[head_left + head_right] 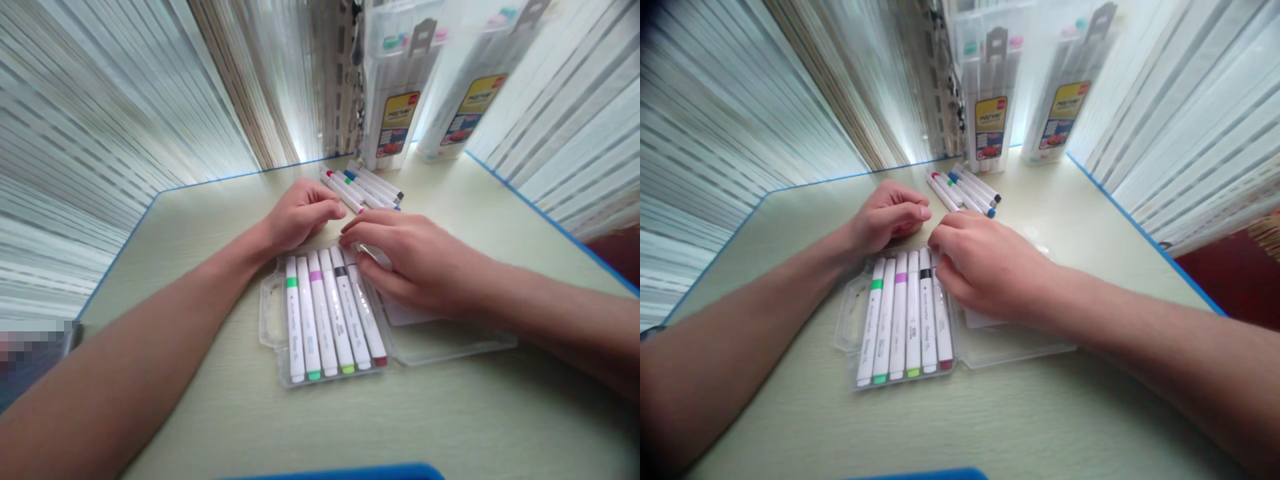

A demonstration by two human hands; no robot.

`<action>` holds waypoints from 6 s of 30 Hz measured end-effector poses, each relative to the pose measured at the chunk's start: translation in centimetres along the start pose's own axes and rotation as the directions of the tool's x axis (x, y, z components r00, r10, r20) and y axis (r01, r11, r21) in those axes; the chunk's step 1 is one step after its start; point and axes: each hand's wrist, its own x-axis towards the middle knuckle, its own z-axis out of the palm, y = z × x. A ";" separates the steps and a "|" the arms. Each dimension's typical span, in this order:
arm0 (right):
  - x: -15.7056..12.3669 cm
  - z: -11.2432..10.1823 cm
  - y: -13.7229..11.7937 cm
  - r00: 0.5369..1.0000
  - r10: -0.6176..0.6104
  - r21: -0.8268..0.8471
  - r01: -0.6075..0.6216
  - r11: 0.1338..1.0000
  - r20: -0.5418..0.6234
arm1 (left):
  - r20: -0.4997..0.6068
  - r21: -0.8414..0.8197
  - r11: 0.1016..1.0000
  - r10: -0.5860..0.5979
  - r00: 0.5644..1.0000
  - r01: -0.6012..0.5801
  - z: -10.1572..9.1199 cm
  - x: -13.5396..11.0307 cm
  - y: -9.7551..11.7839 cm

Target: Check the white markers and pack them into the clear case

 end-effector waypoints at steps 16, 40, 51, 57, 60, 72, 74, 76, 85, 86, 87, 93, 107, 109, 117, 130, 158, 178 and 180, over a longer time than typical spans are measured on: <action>-0.1 -0.1 -0.4 0.999 -0.015 -0.066 0.017 0.998 0.041 | 0.045 -0.006 0.999 0.047 0.998 -0.047 0.3 0.4 0.0; 0.9 -0.3 -0.9 0.997 0.024 -0.173 -0.010 0.985 0.080 | 0.102 -0.046 0.994 0.099 0.990 -0.095 0.7 1.3 -0.8; 0.0 -0.3 0.3 0.992 -0.109 -0.024 0.111 0.994 0.067 | 0.123 -0.082 0.988 0.143 0.982 -0.134 0.7 1.2 -0.5; -0.1 -0.3 -0.1 0.990 -0.103 -0.013 0.105 0.994 0.099 | 0.123 -0.128 0.988 0.103 0.987 -0.088 0.7 1.0 -0.6; 0.0 -0.2 -0.2 0.989 -0.098 -0.012 0.100 0.995 0.107 | 0.113 -0.138 0.985 0.120 0.986 -0.104 0.8 1.0 -0.6; -0.2 0.0 -0.3 0.982 -0.115 0.000 0.117 0.993 0.146 | 0.035 -0.146 0.987 0.077 0.996 -0.071 0.9 1.2 -0.3; -0.3 0.0 -0.3 0.982 -0.116 -0.009 0.119 0.993 0.148 | 0.031 -0.148 0.985 0.093 0.995 -0.088 0.7 1.1 -0.2; -0.4 0.0 -0.3 0.982 -0.112 -0.014 0.115 0.993 0.149 | 0.015 -0.155 0.984 0.094 0.995 -0.090 0.7 1.1 -0.1; -0.3 -0.1 -0.4 0.982 -0.115 -0.004 0.117 0.993 0.149 | -0.080 -0.212 0.977 0.007 0.997 -0.024 0.9 0.9 0.2; -0.3 -0.1 -0.4 0.982 -0.114 -0.007 0.116 0.993 0.150 | -0.082 -0.218 0.976 0.009 0.997 -0.027 0.9 0.9 0.2; -0.3 -0.1 -0.4 0.982 -0.112 -0.012 0.115 0.993 0.154 | -0.081 -0.223 0.974 0.015 0.997 -0.033 0.9 0.9 0.2; -0.3 -0.1 -0.6 0.969 -0.102 -0.068 0.120 0.990 0.225 | -0.062 -0.233 0.969 0.074 0.995 -0.087 0.8 0.9 0.1; -0.3 -0.4 -0.5 0.966 -0.107 -0.047 0.122 0.991 0.237 | -0.080 -0.232 0.972 0.020 0.997 -0.038 0.9 0.8 0.1; -0.3 -0.4 -0.5 0.964 -0.109 -0.051 0.125 0.991 0.244 | -0.078 -0.232 0.972 0.025 0.997 -0.043 0.9 0.9 0.0; -0.5 -1.0 -0.8 0.957 -0.131 -0.052 0.149 0.987 0.259 | -0.061 -0.199 0.979 0.035 0.998 -0.046 0.8 1.1 -0.3; -0.6 -0.9 -1.0 0.953 -0.114 -0.065 0.138 0.988 0.279 | -0.062 -0.181 0.983 0.032 0.998 -0.043 0.8 1.1 0.0; -1.0 -1.5 -1.8 0.904 -0.304 -0.027 0.327 0.945 0.301 | -0.045 -0.198 0.977 0.070 0.997 -0.078 0.9 0.9 0.1; -1.1 -1.9 -2.0 0.891 -0.306 0.006 0.323 0.946 0.336 | -0.048 -0.192 0.981 0.029 0.998 -0.038 0.8 0.9 0.2; -1.2 -1.9 -1.9 0.895 -0.294 0.016 0.307 0.952 0.335 | -0.066 -0.176 0.984 0.015 0.998 -0.027 0.9 0.9 0.3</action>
